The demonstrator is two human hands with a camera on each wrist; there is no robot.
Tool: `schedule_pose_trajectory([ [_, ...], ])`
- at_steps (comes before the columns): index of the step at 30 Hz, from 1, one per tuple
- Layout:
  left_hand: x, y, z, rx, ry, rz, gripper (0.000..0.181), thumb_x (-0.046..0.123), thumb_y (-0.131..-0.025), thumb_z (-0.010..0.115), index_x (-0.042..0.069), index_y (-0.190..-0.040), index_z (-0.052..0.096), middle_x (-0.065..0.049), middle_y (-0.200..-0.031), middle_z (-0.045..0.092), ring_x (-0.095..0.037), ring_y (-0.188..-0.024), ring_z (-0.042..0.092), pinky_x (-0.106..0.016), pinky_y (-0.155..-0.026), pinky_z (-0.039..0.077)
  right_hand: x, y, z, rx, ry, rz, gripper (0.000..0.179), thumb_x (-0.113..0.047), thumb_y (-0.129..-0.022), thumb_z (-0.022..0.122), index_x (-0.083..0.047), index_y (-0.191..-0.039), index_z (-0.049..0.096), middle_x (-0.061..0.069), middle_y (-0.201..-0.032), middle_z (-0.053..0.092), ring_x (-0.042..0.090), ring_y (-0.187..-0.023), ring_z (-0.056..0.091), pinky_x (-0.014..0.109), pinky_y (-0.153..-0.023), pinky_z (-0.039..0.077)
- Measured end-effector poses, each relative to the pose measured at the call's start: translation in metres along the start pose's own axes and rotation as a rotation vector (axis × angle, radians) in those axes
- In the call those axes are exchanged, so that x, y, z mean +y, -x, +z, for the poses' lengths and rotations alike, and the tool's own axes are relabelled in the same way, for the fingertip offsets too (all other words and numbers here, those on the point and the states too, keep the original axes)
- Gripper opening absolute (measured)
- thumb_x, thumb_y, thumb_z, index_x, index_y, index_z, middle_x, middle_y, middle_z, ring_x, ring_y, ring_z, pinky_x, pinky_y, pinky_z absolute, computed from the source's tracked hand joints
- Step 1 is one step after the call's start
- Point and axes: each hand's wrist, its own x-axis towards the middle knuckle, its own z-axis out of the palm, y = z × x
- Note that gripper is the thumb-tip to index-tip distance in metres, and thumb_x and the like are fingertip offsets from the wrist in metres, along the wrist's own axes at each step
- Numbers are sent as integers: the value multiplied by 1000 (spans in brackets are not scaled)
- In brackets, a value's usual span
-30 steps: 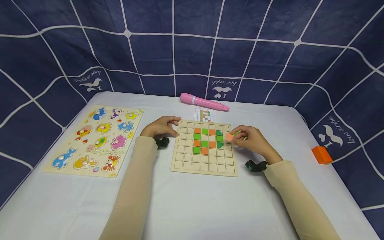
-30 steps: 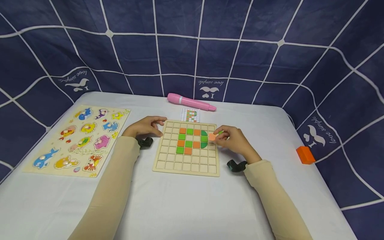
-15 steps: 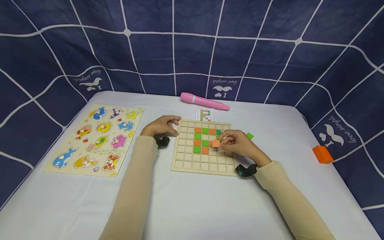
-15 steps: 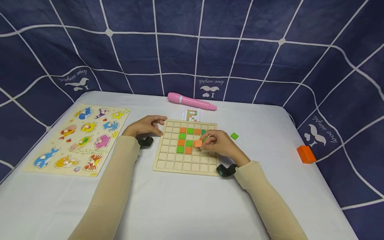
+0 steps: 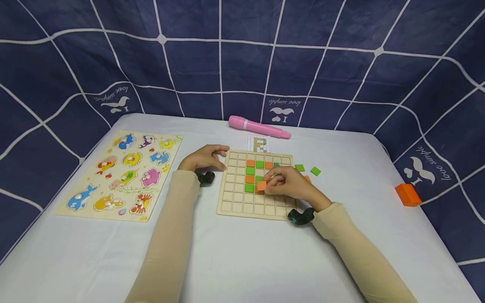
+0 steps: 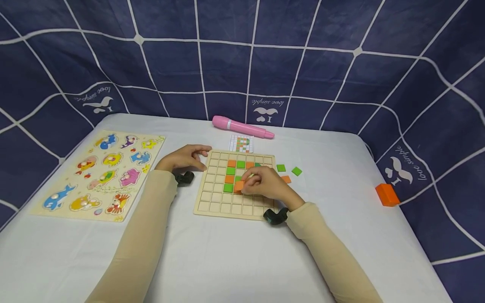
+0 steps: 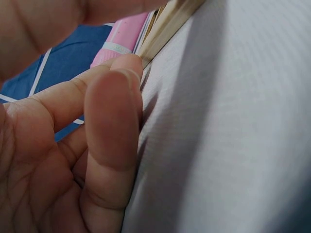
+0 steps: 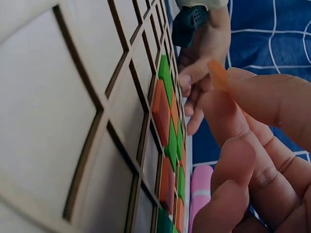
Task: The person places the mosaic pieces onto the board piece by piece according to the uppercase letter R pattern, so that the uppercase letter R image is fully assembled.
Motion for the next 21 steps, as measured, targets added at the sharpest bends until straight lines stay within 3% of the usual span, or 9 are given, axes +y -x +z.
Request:
schedule_pose_trajectory([
  [9, 1, -1, 0, -3, -2, -5, 86, -5, -83, 85, 2, -161, 49, -13, -132, 55, -16, -86, 51, -22, -81, 43, -5, -7, 13, -51, 89, 7, 22, -8, -90, 86, -1, -109, 76, -2, -84, 78, 11, -71, 60, 24, -71, 48],
  [16, 1, 0, 0, -3, -1, -9, 87, -5, -83, 85, 2, -161, 49, -13, -133, 55, -16, -86, 52, -23, -81, 43, -8, -10, 21, -83, 117, -16, 16, -5, -89, 85, -2, -103, 77, -1, -82, 78, 10, -71, 65, 26, -74, 50],
  [21, 0, -1, -1, -6, 3, -3, 86, -5, -83, 85, 2, -161, 49, -13, -132, 55, -16, -86, 51, -23, -81, 43, -10, -13, 26, -91, 158, 15, 15, -6, -88, 86, -5, -101, 78, -5, -78, 75, 9, -71, 62, 26, -73, 49],
])
